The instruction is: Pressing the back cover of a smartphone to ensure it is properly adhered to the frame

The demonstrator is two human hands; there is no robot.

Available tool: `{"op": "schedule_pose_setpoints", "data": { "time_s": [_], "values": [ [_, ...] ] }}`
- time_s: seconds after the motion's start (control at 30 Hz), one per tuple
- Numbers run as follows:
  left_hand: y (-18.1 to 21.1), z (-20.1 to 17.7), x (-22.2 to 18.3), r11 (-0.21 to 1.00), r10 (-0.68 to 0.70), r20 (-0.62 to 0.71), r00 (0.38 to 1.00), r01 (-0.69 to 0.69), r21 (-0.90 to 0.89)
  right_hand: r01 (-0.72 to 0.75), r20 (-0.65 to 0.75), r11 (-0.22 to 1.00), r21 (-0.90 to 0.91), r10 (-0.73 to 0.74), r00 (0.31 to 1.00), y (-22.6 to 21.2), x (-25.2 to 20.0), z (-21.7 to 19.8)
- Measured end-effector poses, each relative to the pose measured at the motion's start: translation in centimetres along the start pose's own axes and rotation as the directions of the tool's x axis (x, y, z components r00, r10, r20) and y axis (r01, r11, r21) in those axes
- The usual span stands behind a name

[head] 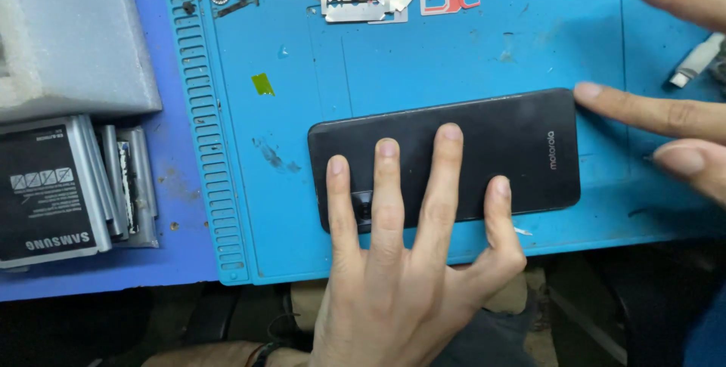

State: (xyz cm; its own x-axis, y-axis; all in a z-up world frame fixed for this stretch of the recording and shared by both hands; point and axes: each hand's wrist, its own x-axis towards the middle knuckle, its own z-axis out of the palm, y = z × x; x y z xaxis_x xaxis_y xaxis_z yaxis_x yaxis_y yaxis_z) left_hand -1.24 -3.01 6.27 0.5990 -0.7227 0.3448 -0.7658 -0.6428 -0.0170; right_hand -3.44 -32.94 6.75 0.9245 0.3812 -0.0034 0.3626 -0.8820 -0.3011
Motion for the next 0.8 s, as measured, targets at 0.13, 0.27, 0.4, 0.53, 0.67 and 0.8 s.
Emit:
{"op": "schedule_pose_setpoints", "data": {
  "time_s": [0.13, 0.27, 0.4, 0.53, 0.67, 0.8],
  "values": [
    [0.4, -0.6, 0.5, 1.0, 0.016, -0.05, 0.999, -0.015, 0.003, 0.122, -0.091, 0.964, -0.237, -0.147, 0.985, -1.6, 2.4, -0.6],
    [0.6, -1.5, 0.9, 0.997, 0.044, -0.033, 0.998, -0.042, 0.071, 0.273, -0.129, 0.936, -0.223, -0.306, 0.943, -2.5, 4.4, -0.1],
    [0.8, -1.4, 1.0, 0.992, 0.041, 0.017, 0.999, -0.043, 0.117, 0.14, -0.149, 0.972, -0.188, -0.169, 0.974, -0.7, 0.3, -0.7],
    [1.4, -1.2, 1.4, 0.967, 0.08, 0.078, 0.994, -0.096, 0.237, 0.032, -0.179, 0.985, -0.168, -0.063, 0.982, 0.1, -1.7, -1.1],
    [2.6, -1.3, 1.9, 0.979, 0.029, 0.064, 0.998, -0.041, 0.202, 0.205, -0.191, 0.946, -0.252, -0.257, 0.947, -0.4, 0.7, -1.4],
    [3.3, -0.2, 1.4, 0.986, 0.005, 0.067, 0.998, -0.017, 0.167, 0.286, -0.168, 0.927, -0.242, -0.331, 0.929, -0.8, 2.5, -0.7]
  ]
}}
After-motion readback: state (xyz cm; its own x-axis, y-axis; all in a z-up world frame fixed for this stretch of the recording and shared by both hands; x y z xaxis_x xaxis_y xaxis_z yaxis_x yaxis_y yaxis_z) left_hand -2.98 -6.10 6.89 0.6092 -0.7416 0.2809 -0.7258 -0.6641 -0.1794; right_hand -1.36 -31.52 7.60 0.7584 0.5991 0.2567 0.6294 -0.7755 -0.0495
